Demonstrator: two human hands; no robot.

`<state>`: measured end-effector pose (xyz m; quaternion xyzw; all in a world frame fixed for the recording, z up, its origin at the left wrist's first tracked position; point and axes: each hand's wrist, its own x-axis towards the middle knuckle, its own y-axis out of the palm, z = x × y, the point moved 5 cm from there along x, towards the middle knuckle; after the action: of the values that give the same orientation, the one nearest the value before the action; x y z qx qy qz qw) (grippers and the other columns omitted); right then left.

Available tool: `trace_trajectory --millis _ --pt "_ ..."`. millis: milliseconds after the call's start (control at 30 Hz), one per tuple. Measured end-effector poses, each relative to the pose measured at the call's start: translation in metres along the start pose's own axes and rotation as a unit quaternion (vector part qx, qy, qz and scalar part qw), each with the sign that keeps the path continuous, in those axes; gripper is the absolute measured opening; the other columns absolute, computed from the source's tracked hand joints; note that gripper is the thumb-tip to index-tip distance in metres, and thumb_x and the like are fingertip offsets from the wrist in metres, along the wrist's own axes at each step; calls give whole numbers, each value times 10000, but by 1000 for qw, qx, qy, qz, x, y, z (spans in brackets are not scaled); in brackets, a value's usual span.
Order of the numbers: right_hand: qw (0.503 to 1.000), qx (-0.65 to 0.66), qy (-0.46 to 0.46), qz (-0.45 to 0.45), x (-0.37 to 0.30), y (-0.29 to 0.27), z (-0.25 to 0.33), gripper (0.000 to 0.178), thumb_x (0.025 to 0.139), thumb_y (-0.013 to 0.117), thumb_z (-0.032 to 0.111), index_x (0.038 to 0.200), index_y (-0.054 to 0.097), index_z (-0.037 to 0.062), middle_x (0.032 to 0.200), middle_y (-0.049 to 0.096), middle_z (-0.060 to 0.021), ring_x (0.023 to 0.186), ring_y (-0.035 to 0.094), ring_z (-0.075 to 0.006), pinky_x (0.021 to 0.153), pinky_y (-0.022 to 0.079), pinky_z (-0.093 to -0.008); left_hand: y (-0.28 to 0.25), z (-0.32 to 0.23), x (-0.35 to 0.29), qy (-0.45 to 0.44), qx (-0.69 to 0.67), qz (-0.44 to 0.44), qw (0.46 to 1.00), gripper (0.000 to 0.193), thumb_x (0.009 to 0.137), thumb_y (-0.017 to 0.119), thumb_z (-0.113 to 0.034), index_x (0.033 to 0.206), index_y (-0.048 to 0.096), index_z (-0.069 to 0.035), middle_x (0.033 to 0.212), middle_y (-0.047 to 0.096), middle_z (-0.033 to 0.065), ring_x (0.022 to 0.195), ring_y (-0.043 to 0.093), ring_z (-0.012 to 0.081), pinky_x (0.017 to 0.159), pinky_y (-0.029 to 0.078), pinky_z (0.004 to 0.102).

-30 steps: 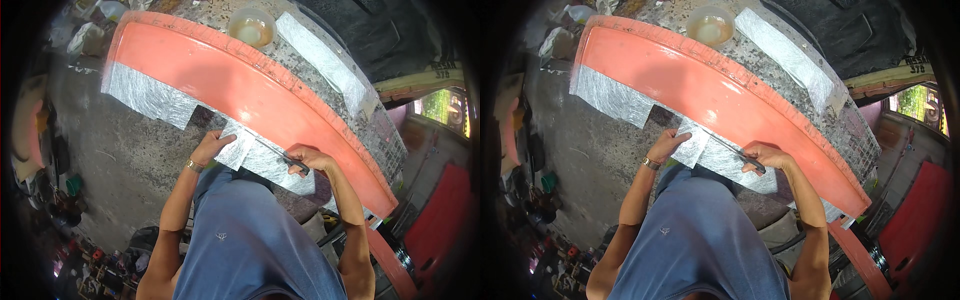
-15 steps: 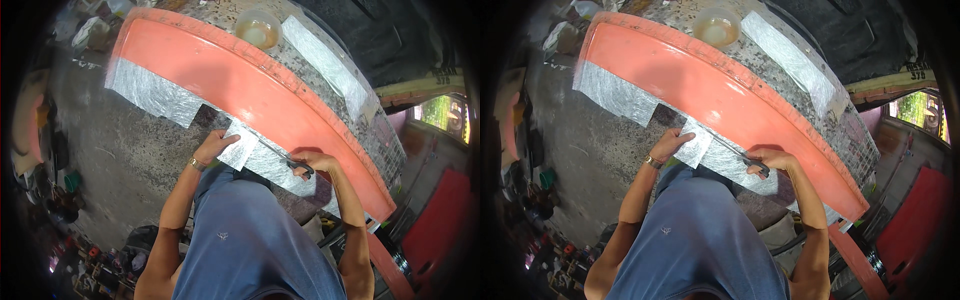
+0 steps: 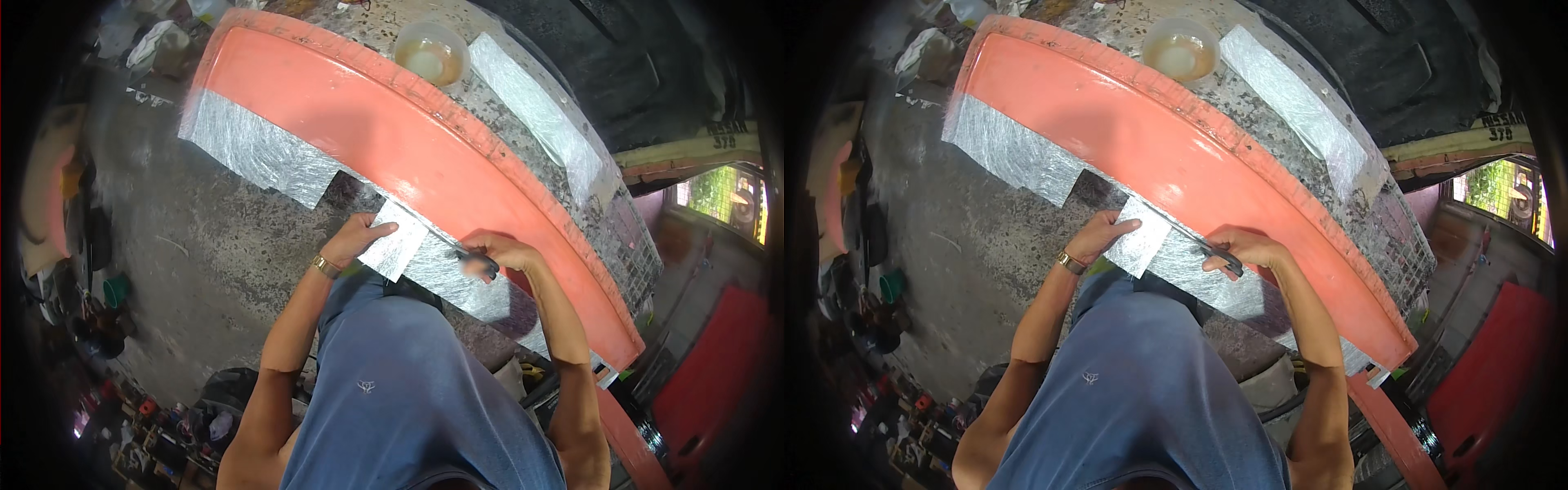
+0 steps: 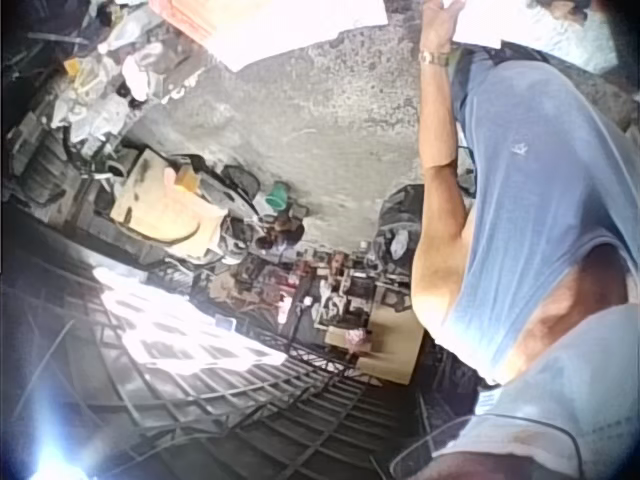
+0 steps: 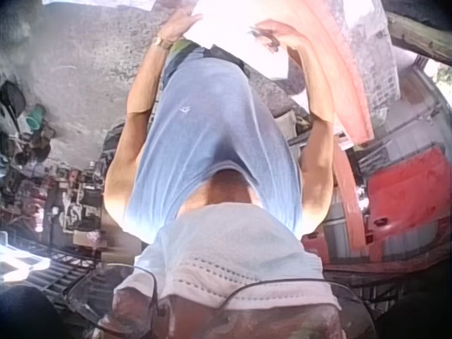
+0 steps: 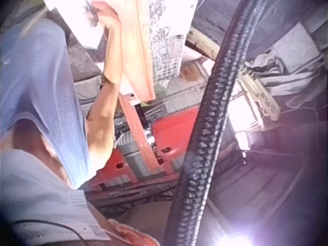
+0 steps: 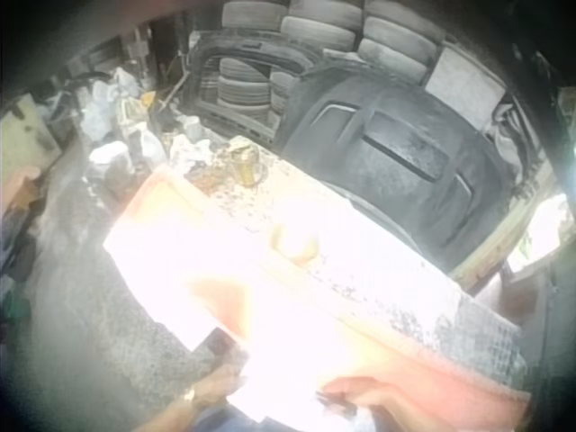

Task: The person cuts a fiberglass mat with scissors and applies it onto the surface of a red car bumper by hand.

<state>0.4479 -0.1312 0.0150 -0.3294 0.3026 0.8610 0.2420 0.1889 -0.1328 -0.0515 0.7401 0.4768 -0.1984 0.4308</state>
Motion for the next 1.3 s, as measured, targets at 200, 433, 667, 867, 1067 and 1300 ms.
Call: trace_trajectory --millis 200,433,667,867,1067,1300 --pt "1000 2 -2 1 3 -1 -4 338 803 803 343 758 582 91 569 536 9 469 543 -84 451 409 -233 2 -1 -1 -3 -11 5 1000 247 914 699 -192 1006 680 36 954 708 63 825 638 75 737 512 241" --pt "999 10 -18 -40 4 0 -5 377 776 831 272 637 523 104 531 462 32 430 485 -79 404 359 -242 2 -1 -1 -6 -14 6 1000 241 918 693 -199 994 684 30 939 711 60 809 640 74 726 514 240" --pt "1000 -6 -12 -18 2 -2 -1 313 803 809 285 727 574 93 554 520 22 458 523 -67 423 383 -224 2 -3 -1 3 -2 4 1000 259 911 703 -214 999 686 29 938 712 58 806 643 79 726 517 246" --pt "1000 -1 -11 19 0 2 4 329 820 780 343 770 580 86 575 530 14 476 537 -76 440 404 -229 -4 6 3 -2 8 12 1000 268 909 701 -214 1018 689 31 953 715 66 826 655 91 740 523 247" --pt "999 -42 25 -16 0 0 10 350 815 769 388 811 610 76 578 530 19 490 545 -82 460 417 -233 -4 7 3 1 9 14 1000 270 910 698 -212 1029 691 30 970 716 71 837 658 93 755 524 251" --pt "999 0 15 -38 4 4 9 325 806 792 335 784 615 63 568 485 16 478 507 -93 448 385 -252 -3 4 0 1 14 11 1000 279 907 701 -221 1044 686 22 972 713 63 843 656 90 756 521 247"
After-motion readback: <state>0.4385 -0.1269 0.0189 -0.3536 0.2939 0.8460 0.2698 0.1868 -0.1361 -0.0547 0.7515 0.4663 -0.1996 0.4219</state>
